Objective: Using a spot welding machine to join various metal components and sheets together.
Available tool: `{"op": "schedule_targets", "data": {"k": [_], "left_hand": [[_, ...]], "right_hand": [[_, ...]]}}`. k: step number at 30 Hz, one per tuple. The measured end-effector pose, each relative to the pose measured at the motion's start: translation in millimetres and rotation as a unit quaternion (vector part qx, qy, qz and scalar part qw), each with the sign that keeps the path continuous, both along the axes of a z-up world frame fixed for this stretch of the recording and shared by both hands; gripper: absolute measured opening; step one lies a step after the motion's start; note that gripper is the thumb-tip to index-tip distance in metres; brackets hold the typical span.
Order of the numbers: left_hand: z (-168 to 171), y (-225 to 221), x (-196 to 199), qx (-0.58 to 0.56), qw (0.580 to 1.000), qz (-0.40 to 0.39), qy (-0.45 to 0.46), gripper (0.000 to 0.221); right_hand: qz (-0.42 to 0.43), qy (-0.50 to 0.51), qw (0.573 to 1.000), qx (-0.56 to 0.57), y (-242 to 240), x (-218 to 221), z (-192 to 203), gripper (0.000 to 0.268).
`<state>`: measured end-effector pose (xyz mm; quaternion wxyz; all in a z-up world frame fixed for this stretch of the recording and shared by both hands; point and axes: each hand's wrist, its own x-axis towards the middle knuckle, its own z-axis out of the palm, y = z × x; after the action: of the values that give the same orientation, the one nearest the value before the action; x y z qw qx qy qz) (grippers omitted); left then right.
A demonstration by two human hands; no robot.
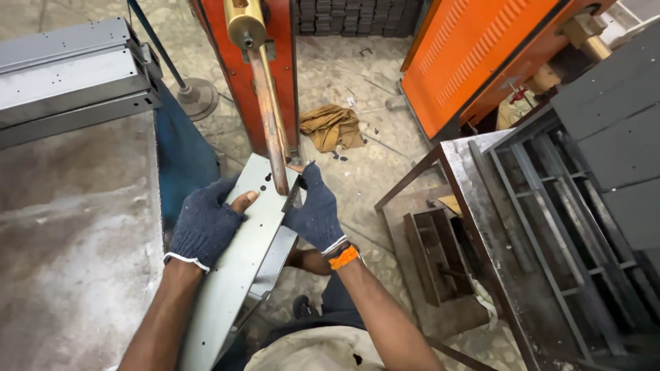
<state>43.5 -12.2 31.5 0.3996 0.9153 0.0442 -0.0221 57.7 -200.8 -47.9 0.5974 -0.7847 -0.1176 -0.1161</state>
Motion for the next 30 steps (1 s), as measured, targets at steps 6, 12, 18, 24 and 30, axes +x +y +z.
{"op": "schedule_targets", "data": {"k": [6, 12, 18, 24, 30], "left_hand": [[1.9, 3.5, 0.8, -0.012, 0.999, -0.023, -0.021, 0.047], [4.9, 1.9, -1.7, -0.026, 1.0, -0.011, 0.013, 0.046], [-3.1, 5.7, 0.0, -0.013, 0.999, -0.027, -0.03, 0.044], [2.1, -0.5, -2.5, -0.034, 0.999, -0.013, -0.031, 0.046], [-5.4, 0.0, -0.7, -0.012, 1.0, 0.016, 0.018, 0.05]], "right_hand": [[-0.022, 0.015, 0.999, -0.026, -1.2, 1.6, 0.6, 0.07], [-0.02, -0.011, 1.0, -0.016, -3.7, 6.1, -12.1, 0.079], [0.013, 0.006, 1.0, -0.003, -5.6, 4.6, -9.1, 0.072], [0.039, 0.019, 0.999, 0.005, -19.2, 5.3, 3.7, 0.07], [0.223, 0.13, 0.936, 0.237, -38.5, 36.7, -45.4, 0.046]]}}
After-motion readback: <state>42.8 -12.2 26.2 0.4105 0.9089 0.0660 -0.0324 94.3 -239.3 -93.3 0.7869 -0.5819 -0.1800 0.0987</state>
